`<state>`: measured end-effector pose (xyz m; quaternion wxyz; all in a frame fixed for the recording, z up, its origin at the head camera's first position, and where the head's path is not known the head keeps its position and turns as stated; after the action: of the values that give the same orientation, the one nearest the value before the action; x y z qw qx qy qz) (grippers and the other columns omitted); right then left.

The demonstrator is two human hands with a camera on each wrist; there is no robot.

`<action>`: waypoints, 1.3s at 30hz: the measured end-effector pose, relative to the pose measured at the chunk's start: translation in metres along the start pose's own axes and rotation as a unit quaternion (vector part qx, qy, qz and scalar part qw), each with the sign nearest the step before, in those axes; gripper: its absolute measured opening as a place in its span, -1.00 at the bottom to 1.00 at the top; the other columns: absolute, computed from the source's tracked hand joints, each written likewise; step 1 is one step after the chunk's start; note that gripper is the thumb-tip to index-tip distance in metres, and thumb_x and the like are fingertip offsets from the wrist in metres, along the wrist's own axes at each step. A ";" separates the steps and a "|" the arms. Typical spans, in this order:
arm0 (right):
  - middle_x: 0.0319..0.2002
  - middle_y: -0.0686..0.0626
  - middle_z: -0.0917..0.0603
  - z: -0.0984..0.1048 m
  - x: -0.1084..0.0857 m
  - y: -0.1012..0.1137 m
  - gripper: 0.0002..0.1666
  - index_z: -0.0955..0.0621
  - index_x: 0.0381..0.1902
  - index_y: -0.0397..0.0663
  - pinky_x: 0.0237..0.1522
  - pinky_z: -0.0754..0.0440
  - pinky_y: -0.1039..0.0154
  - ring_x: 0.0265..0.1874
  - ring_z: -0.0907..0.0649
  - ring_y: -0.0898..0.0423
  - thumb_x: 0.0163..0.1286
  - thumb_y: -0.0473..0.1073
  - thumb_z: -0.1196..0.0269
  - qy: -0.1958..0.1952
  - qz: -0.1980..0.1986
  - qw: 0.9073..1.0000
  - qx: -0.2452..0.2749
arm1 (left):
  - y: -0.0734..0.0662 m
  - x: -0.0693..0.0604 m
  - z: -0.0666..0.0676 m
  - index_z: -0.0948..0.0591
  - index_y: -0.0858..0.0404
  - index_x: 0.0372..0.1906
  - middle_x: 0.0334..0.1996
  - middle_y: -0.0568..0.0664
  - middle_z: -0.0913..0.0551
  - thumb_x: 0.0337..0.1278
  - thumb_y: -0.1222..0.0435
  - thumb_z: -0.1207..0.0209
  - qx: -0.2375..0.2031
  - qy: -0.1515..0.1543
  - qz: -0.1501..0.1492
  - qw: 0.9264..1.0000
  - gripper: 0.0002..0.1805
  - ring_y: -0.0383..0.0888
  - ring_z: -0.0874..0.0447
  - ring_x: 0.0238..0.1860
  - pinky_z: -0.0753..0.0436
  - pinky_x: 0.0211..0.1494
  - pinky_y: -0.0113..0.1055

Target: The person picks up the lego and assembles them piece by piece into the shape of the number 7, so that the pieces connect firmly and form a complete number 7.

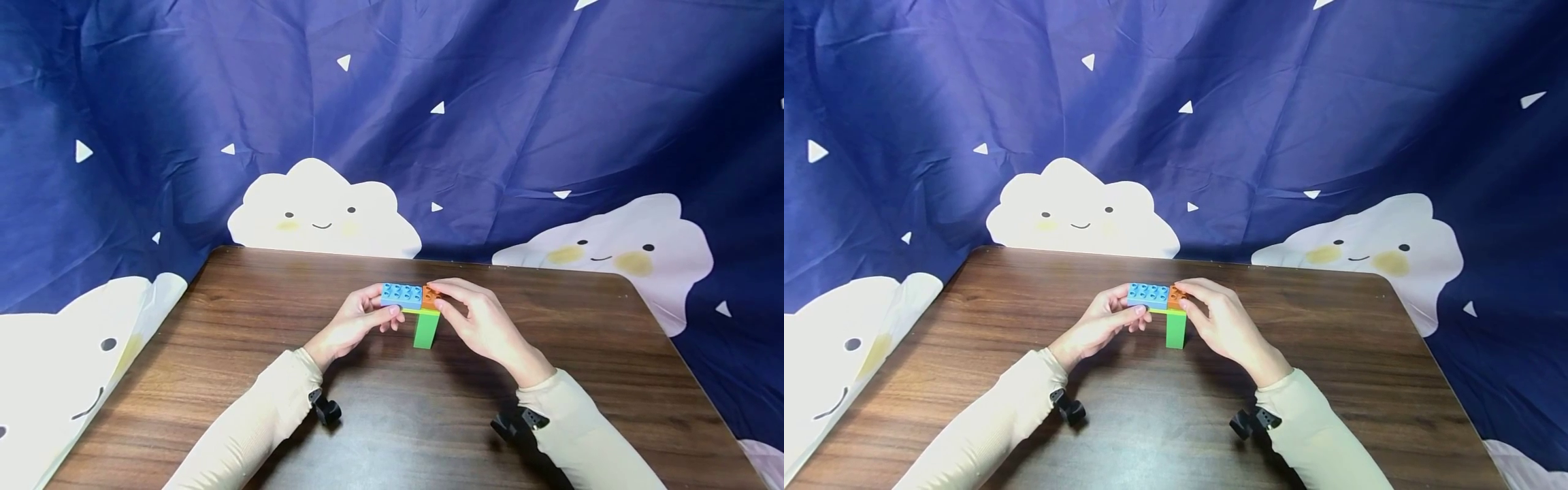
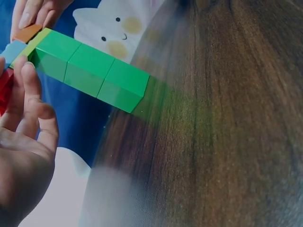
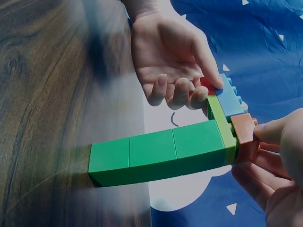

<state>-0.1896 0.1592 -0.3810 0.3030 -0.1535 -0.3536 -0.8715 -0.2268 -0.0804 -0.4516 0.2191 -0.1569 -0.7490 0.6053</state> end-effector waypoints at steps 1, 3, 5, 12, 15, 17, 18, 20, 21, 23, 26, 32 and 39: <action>0.20 -0.17 -0.78 0.000 0.000 0.000 -0.61 -0.73 0.26 -0.22 -0.04 -0.83 0.03 0.02 -0.77 -0.04 0.51 -0.31 -0.38 0.001 0.000 1.000 0.000 | 0.000 0.000 0.000 -0.57 0.36 0.20 -0.32 -0.15 -0.83 0.51 0.49 -0.17 0.000 0.000 0.000 1.000 -0.73 -0.24 -0.71 -0.35 -0.58 -0.30 -0.46; 0.20 -0.17 -0.78 0.001 0.000 0.000 -0.61 -0.73 0.26 -0.22 -0.04 -0.83 0.03 0.02 -0.77 -0.04 0.51 -0.32 -0.37 0.005 0.002 1.000 0.001 | 0.000 0.000 0.000 -0.57 0.36 0.21 -0.32 -0.15 -0.83 0.51 0.49 -0.16 0.000 -0.001 0.001 1.000 -0.72 -0.23 -0.71 -0.35 -0.58 -0.31 -0.45; 0.20 -0.18 -0.77 0.001 0.001 0.000 -0.61 -0.73 0.26 -0.24 -0.03 -0.82 0.02 0.03 -0.77 -0.04 0.51 -0.32 -0.37 0.008 0.006 1.000 -0.001 | 0.000 0.000 -0.001 -0.56 0.37 0.21 -0.32 -0.14 -0.83 0.51 0.48 -0.16 0.001 -0.001 0.001 1.000 -0.72 -0.23 -0.71 -0.35 -0.58 -0.30 -0.45; 0.17 -0.19 -0.79 0.002 0.004 -0.002 -0.63 -0.73 0.22 -0.27 0.06 -0.82 -0.07 0.06 -0.78 -0.08 0.50 -0.36 -0.37 0.017 0.014 1.000 -0.015 | 0.001 0.001 0.000 -0.57 0.39 0.22 -0.33 -0.12 -0.82 0.51 0.48 -0.17 0.006 -0.001 0.000 1.000 -0.71 -0.23 -0.72 -0.35 -0.58 -0.31 -0.46; 0.15 -0.19 -0.79 0.002 0.005 -0.003 -0.64 -0.74 0.21 -0.28 0.06 -0.82 -0.08 0.04 -0.78 -0.09 0.50 -0.37 -0.36 0.018 0.014 1.000 -0.017 | 0.001 0.002 0.000 -0.57 0.39 0.22 -0.33 -0.12 -0.82 0.51 0.47 -0.17 0.010 0.000 -0.001 1.000 -0.72 -0.23 -0.71 -0.35 -0.58 -0.31 -0.45; 0.14 -0.19 -0.79 0.002 0.005 -0.003 -0.64 -0.74 0.21 -0.28 0.06 -0.82 -0.08 0.03 -0.78 -0.09 0.49 -0.37 -0.37 0.019 0.012 1.000 -0.017 | 0.002 0.002 0.000 -0.57 0.40 0.22 -0.33 -0.12 -0.82 0.51 0.47 -0.18 0.010 0.000 -0.002 1.000 -0.72 -0.23 -0.71 -0.35 -0.59 -0.31 -0.46; 0.15 -0.19 -0.79 0.002 0.005 -0.003 -0.64 -0.74 0.20 -0.29 0.06 -0.81 -0.07 0.03 -0.78 -0.09 0.49 -0.37 -0.37 0.019 0.011 1.000 -0.015 | 0.002 0.002 0.000 -0.57 0.40 0.22 -0.33 -0.12 -0.82 0.51 0.47 -0.18 0.010 -0.001 -0.002 1.000 -0.71 -0.23 -0.72 -0.35 -0.59 -0.30 -0.45; 0.15 -0.19 -0.78 0.001 0.004 -0.003 -0.64 -0.74 0.21 -0.28 0.07 -0.81 -0.07 0.04 -0.77 -0.08 0.49 -0.37 -0.38 0.020 0.006 1.000 -0.010 | 0.002 0.002 0.001 -0.57 0.40 0.22 -0.32 -0.13 -0.82 0.51 0.47 -0.18 0.008 -0.001 -0.001 1.000 -0.71 -0.23 -0.72 -0.35 -0.60 -0.30 -0.45; 0.16 -0.18 -0.78 0.000 0.004 -0.003 -0.64 -0.74 0.21 -0.27 0.08 -0.81 -0.06 0.05 -0.77 -0.08 0.48 -0.36 -0.38 0.020 0.004 1.000 -0.007 | 0.002 0.002 0.001 -0.57 0.40 0.22 -0.32 -0.13 -0.83 0.51 0.48 -0.18 0.009 -0.002 -0.002 1.000 -0.71 -0.23 -0.72 -0.35 -0.60 -0.30 -0.44; 0.17 -0.16 -0.78 -0.001 0.003 -0.005 -0.63 -0.74 0.21 -0.25 0.09 -0.80 -0.05 0.05 -0.77 -0.06 0.48 -0.36 -0.40 0.019 -0.001 1.000 0.001 | 0.003 0.002 0.001 -0.58 0.40 0.22 -0.31 -0.14 -0.84 0.50 0.48 -0.19 0.011 -0.003 -0.003 1.000 -0.71 -0.24 -0.73 -0.35 -0.60 -0.30 -0.44; 0.17 -0.14 -0.78 -0.003 0.001 -0.008 -0.62 -0.75 0.21 -0.22 0.06 -0.81 0.00 0.06 -0.77 -0.03 0.47 -0.35 -0.41 0.012 -0.004 1.000 0.012 | 0.003 0.002 0.001 -0.58 0.40 0.22 -0.31 -0.14 -0.84 0.49 0.47 -0.21 0.014 -0.002 -0.007 1.000 -0.70 -0.23 -0.73 -0.35 -0.61 -0.30 -0.43; 0.16 -0.12 -0.78 -0.004 -0.001 -0.012 -0.62 -0.75 0.20 -0.18 0.02 -0.81 0.03 0.03 -0.77 -0.02 0.45 -0.35 -0.43 -0.007 0.005 1.000 0.017 | 0.002 0.002 0.000 -0.60 0.40 0.20 -0.31 -0.13 -0.84 0.47 0.43 -0.26 0.025 0.004 -0.013 1.000 -0.70 -0.22 -0.73 -0.35 -0.61 -0.30 -0.42; 0.16 -0.13 -0.79 -0.007 -0.004 -0.014 -0.61 -0.76 0.20 -0.16 0.11 -0.79 0.02 0.07 -0.78 -0.05 0.44 -0.34 -0.44 -0.017 0.009 0.999 0.027 | 0.001 0.001 0.002 -0.60 0.43 0.21 -0.28 -0.16 -0.85 0.47 0.45 -0.24 0.048 0.004 -0.009 0.999 -0.69 -0.21 -0.74 -0.32 -0.62 -0.28 -0.40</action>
<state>-0.1958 0.1643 -0.3951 0.3084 -0.1635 -0.3806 -0.8563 -0.2293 -0.0815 -0.4528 0.2345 -0.1420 -0.7193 0.6384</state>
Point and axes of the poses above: each hand's wrist, its own x-axis towards the middle knuckle, its own z-axis out of the back of the hand, y = z × x, the point moved 2 cm from there along x, towards the middle knuckle
